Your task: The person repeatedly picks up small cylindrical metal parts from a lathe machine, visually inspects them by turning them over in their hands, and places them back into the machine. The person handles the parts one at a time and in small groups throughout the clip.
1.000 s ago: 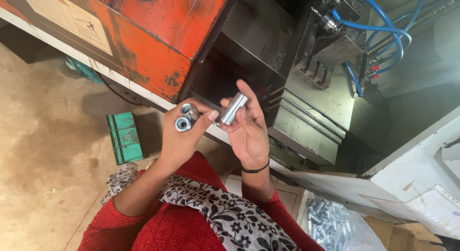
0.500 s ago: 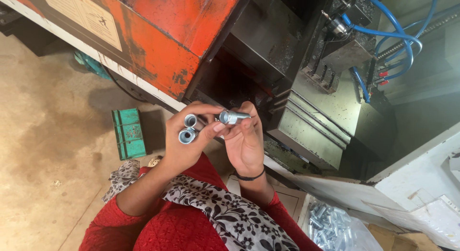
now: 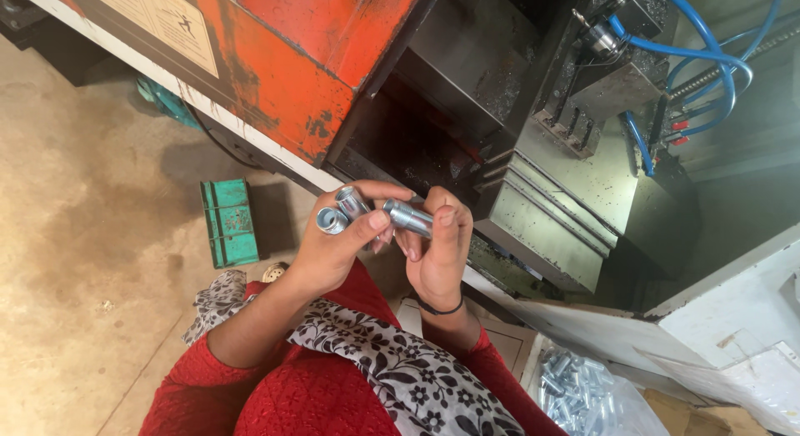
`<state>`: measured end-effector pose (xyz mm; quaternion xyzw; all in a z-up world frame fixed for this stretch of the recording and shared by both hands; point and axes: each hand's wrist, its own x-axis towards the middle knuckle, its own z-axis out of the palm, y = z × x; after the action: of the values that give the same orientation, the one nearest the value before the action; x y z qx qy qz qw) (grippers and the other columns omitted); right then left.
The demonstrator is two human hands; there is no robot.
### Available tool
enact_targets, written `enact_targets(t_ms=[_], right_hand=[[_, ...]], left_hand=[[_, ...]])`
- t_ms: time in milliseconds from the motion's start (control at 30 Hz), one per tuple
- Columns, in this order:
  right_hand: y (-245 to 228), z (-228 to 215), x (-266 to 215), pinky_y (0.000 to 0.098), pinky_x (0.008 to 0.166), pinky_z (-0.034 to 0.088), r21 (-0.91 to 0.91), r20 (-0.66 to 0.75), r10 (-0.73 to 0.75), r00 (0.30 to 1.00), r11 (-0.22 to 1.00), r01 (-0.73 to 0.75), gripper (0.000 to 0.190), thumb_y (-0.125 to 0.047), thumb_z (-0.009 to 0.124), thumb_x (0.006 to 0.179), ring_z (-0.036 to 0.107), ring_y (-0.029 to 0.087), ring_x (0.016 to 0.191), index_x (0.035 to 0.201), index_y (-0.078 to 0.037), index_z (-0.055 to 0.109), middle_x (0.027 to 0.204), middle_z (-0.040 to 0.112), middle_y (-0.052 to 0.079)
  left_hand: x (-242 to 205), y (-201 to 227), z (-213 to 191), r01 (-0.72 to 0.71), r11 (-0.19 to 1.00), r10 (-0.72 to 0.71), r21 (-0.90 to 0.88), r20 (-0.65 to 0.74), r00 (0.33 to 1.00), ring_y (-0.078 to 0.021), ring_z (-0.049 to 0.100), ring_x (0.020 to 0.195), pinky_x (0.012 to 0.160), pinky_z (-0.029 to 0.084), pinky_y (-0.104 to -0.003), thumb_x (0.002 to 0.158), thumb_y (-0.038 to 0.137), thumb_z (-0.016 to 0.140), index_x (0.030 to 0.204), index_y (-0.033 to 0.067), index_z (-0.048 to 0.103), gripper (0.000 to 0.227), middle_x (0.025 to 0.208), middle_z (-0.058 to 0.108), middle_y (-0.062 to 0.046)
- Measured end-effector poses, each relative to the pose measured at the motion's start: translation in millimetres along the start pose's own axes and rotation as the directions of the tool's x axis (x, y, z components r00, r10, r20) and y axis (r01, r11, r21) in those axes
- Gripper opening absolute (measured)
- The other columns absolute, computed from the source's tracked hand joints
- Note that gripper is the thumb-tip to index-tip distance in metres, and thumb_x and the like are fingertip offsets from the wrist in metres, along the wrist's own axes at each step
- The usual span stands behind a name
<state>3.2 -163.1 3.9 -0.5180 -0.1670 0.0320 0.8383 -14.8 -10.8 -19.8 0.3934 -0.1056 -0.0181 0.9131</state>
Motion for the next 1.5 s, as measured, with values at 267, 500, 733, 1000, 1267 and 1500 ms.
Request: enact_targets(t_ms=[267,500,733,1000,1267,1500], right_hand=[[-5,-10,6,0.0205,0.055,0.042,-0.081,0.033,-0.09,0.995,0.992,0.093,0.035,-0.033,0.074,0.1,0.053,0.008,0.062,0.098,-0.006,0.052,0.08,0.059,0.005],[-5,-11,-2,0.0276,0.086,0.059,-0.243,0.073,-0.261,0.962,0.931,0.271,0.029,0.0,0.079,0.094,0.066,0.016,0.099,0.112,-0.003,0.056,0.119,0.058,0.013],[-8,-4,-3,0.0262,0.085,0.059,-0.368,0.077,-0.361,0.929,0.856,0.363,0.041,0.006,0.077,0.092,0.063,0.014,0.1,0.129,-0.001,0.059,0.122,0.056,0.011],[-15,1,-1,0.0218,0.068,0.058,-0.385,0.089,-0.361,0.928,0.847,0.366,0.037,-0.008,0.08,0.097,0.068,0.013,0.084,0.127,0.003,0.064,0.121,0.055,0.01],[-14,-1,0,0.0195,0.057,0.054,-0.294,0.029,-0.315,0.949,0.904,0.309,0.041,-0.01,0.083,0.094,0.064,0.009,0.07,0.128,0.006,0.064,0.113,0.058,0.009],[-14,-2,2,0.0165,0.056,0.046,-0.314,0.03,-0.332,0.943,0.893,0.324,0.043,-0.011,0.084,0.095,0.057,0.006,0.069,0.129,0.006,0.065,0.11,0.058,0.007]], left_hand=[[0,-2,3,0.019,0.999,-0.02,-0.043,-0.024,1.0,-0.0104,0.059,0.073,0.065,0.049,-0.025,0.097,0.032,0.074,0.125,-0.0059,0.067,0.048,0.088,0.069,-0.006],[2,-3,0,0.038,0.996,-0.042,-0.087,-0.045,0.998,-0.0099,0.058,0.076,0.065,0.048,-0.025,0.099,0.033,0.073,0.126,-0.0056,0.067,0.047,0.084,0.065,-0.004],[7,-5,4,0.102,0.978,-0.112,-0.183,-0.048,0.992,-0.0101,0.058,0.077,0.065,0.048,-0.026,0.103,0.027,0.067,0.128,-0.0036,0.066,0.04,0.088,0.065,-0.004],[4,-16,11,0.25,0.923,-0.271,-0.291,-0.035,0.962,-0.0118,0.059,0.071,0.059,0.047,-0.026,0.102,0.028,0.063,0.114,0.0009,0.066,0.03,0.088,0.068,-0.006],[-3,-21,12,0.268,0.915,-0.251,-0.303,0.094,0.963,-0.0135,0.062,0.076,0.061,0.048,-0.027,0.105,0.03,0.061,0.104,0.0035,0.064,0.027,0.086,0.067,-0.009],[-4,-20,14,0.273,0.916,-0.253,-0.294,0.106,0.962,-0.0134,0.062,0.076,0.062,0.048,-0.027,0.106,0.03,0.061,0.104,0.0027,0.064,0.027,0.087,0.067,-0.009]])
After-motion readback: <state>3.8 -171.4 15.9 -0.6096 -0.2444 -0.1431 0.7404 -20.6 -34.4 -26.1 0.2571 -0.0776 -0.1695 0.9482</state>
